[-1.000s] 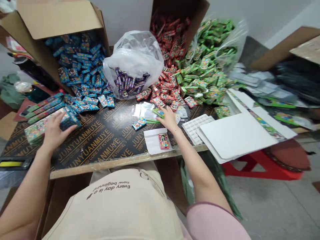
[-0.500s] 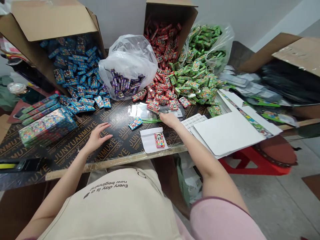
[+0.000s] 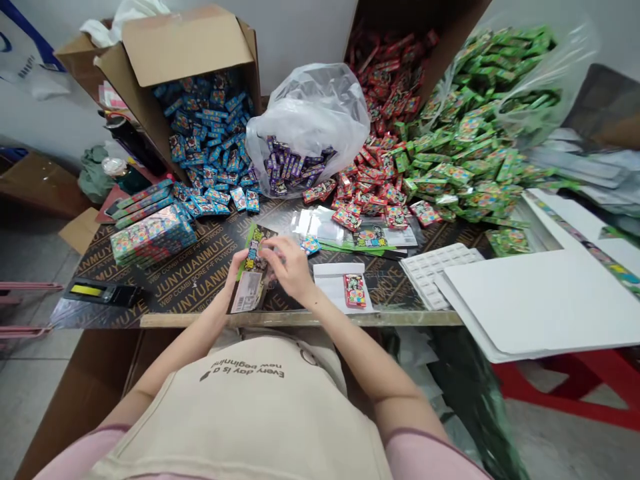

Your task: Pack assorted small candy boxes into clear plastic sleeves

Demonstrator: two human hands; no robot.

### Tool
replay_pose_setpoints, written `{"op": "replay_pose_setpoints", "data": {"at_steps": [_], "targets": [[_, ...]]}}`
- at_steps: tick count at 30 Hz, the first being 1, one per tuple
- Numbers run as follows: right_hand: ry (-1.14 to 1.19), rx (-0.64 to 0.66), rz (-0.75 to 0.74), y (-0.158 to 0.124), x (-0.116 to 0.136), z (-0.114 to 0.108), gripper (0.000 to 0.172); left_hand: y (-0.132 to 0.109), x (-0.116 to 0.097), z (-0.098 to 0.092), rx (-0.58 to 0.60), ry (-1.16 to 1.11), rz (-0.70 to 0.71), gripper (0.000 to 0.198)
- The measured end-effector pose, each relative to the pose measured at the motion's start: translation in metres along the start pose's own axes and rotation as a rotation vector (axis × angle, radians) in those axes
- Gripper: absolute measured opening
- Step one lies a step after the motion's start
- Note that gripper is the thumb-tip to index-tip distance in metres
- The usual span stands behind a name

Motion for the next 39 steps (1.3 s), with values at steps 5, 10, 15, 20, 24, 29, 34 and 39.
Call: {"op": "replay_pose_setpoints", "data": {"at_steps": [5, 10, 15, 20, 24, 29, 34, 39], "targets": [[0.110, 0.085, 0.079, 0.022, -0.024, -0.009, 0.032, -0.016, 0.003, -0.009, 0.166, 0.149, -0.084, 0.051], [0.121, 0.440, -0.035, 0.018, -0.016, 0.011, 0.035, -0.012, -0.006, -0.013, 0.201, 0.362, -0.031, 0.058], [0.123, 0.650, -0.030, 0.010, -0.021, 0.015, 0.033, -0.015, -0.019, -0.010, 0.178, 0.524, -0.002, 0.045], [0.226, 0.456, 0.064, 0.018, -0.031, 0.013, 0.034, -0.013, -0.017, -0.005, 0.086, 0.491, 0.006, 0.036], [0.084, -0.046, 0.176, 0.022, -0.043, -0.012, 0.040, -0.006, -0.027, -0.010, -0.031, 0.494, 0.080, 0.029], [0.458, 0.039, 0.488, 0.004, -0.067, 0.015, 0.051, -0.006, -0.049, -0.023, -0.150, 0.622, 0.254, 0.031], [0.622, 0.186, 0.559, -0.003, -0.064, 0.033, 0.039, -0.011, -0.065, -0.025, -0.283, 0.997, 0.437, 0.046], [0.811, 0.467, 0.697, -0.027, -0.059, 0.055, 0.046, -0.007, -0.080, -0.041, -0.421, 0.857, 0.535, 0.045]]}}
Point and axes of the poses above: each hand's wrist, its own y-axis towards the middle knuckle, its own z-axis out of the palm, x = y × z, the point moved 8 cm from there along y, towards the middle knuckle, and after that the axes turned 3 degrees about y, right-handed, at the moved point
